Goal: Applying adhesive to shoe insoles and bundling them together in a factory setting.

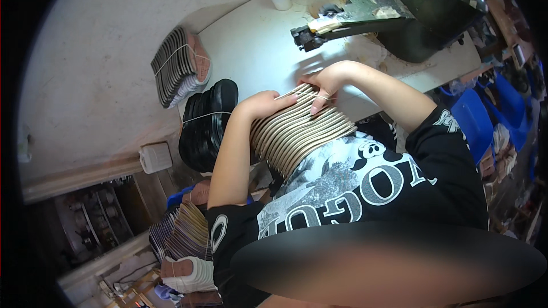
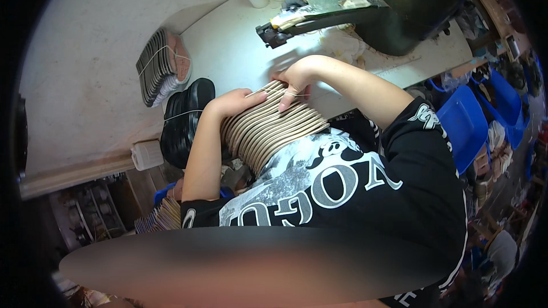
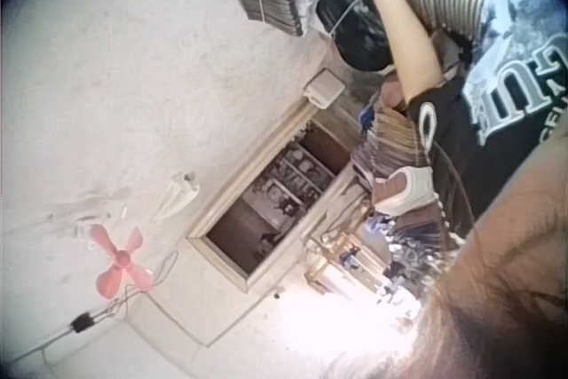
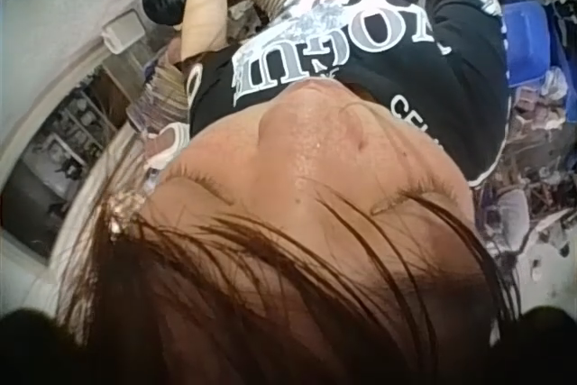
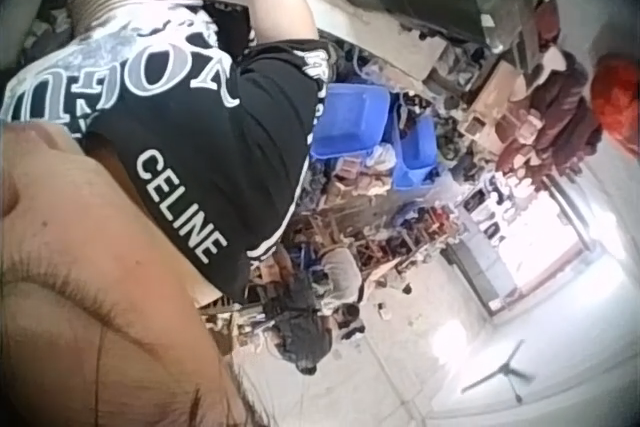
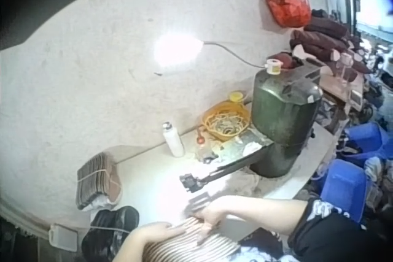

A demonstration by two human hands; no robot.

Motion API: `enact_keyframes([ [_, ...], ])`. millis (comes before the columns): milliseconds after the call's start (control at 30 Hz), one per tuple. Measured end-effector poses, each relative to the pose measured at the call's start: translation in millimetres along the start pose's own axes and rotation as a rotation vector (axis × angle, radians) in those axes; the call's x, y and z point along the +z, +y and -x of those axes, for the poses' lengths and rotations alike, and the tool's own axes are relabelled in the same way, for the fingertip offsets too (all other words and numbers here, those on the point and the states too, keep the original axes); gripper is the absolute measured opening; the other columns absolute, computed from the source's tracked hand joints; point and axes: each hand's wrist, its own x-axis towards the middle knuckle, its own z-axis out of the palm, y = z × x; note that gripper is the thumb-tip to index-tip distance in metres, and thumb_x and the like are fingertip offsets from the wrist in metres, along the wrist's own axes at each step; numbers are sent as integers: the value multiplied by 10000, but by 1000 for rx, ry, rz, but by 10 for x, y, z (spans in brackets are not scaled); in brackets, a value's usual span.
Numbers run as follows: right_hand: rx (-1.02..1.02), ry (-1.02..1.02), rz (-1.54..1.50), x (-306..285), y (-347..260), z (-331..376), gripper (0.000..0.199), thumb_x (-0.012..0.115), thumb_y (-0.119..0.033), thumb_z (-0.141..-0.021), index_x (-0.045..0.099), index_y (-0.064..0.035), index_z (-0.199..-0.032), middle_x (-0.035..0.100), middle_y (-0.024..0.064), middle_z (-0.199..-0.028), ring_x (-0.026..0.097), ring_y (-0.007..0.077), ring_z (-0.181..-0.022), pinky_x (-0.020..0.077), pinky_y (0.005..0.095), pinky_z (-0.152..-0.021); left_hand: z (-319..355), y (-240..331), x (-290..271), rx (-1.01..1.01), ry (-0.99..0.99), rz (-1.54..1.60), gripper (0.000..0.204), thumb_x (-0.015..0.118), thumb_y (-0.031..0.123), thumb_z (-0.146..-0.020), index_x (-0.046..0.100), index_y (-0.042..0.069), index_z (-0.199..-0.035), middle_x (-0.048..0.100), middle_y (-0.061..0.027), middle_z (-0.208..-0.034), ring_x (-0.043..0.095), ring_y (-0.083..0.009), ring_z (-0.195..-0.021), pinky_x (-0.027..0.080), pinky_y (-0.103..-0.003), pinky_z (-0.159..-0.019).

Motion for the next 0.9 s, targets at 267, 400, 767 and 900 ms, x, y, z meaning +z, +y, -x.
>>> enact_keyframes([
  [267,-71,96,-177,617,652,781,1207,847,-419,-664,67,-39,-1502,639,210,-1059,641,285,-960,496,343,-833,411,167,50,-6,253,68,844,593,689,-763,597,-111,-1034,653,-251,-908,652,-314,-848,507,-367,-769],
  [400,-95,142,-271,886,630,785,1152,816,-406,-708,71,-14,-1495,607,230,-1150,614,289,-1034,471,360,-902,233,49,34,9,168,160,865,591,706,-753,600,-112,-1033,659,-260,-914,666,-314,-855,512,-366,-766],
  [767,-167,746,-601,685,508,206,1045,703,-600,-760,253,86,-1408,606,135,-875,593,120,-710,514,238,-603,66,-352,-14,-80,455,322,830,449,691,-864,611,-108,-1022,645,-277,-969,635,-335,-940,469,-375,-864],
  [900,-288,971,-310,565,650,-213,1196,740,-620,-699,159,144,-1411,553,301,-1185,584,339,-1101,458,339,-956,62,-288,-96,-267,546,367,859,416,687,-878,626,-135,-1014,643,-295,-988,623,-391,-986,450,-402,-923],
])
